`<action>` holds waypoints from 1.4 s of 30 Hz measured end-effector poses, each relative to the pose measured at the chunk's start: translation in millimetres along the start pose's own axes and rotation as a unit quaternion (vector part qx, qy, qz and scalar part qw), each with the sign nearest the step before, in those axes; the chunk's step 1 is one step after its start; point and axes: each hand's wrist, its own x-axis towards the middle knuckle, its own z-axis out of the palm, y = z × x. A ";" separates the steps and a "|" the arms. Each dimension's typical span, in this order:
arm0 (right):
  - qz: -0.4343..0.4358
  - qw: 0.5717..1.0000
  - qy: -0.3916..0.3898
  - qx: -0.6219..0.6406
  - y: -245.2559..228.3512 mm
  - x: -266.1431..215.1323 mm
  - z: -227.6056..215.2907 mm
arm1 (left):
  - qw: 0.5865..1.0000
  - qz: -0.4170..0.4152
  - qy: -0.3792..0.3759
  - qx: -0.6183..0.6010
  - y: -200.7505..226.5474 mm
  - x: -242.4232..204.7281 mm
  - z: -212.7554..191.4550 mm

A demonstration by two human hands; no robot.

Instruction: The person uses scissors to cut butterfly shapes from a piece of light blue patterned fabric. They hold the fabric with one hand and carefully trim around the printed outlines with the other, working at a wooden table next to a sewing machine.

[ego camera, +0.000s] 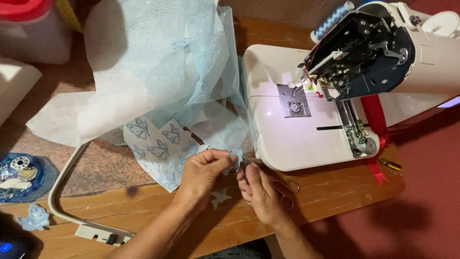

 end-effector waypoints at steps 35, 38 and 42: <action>-0.002 1.000 -0.027 -0.005 -2.1 -0.6 -8.4 | 1.000 -0.007 -0.006 0.016 -1.0 3.5 -2.0; 0.001 1.000 -0.029 -0.005 -2.2 -1.3 -9.8 | 1.000 -0.004 -0.011 0.013 -3.7 5.9 -4.1; 0.010 0.999 -0.035 -0.034 -10.1 -5.2 -10.8 | 1.000 -0.002 -0.020 0.015 -8.3 10.8 -6.5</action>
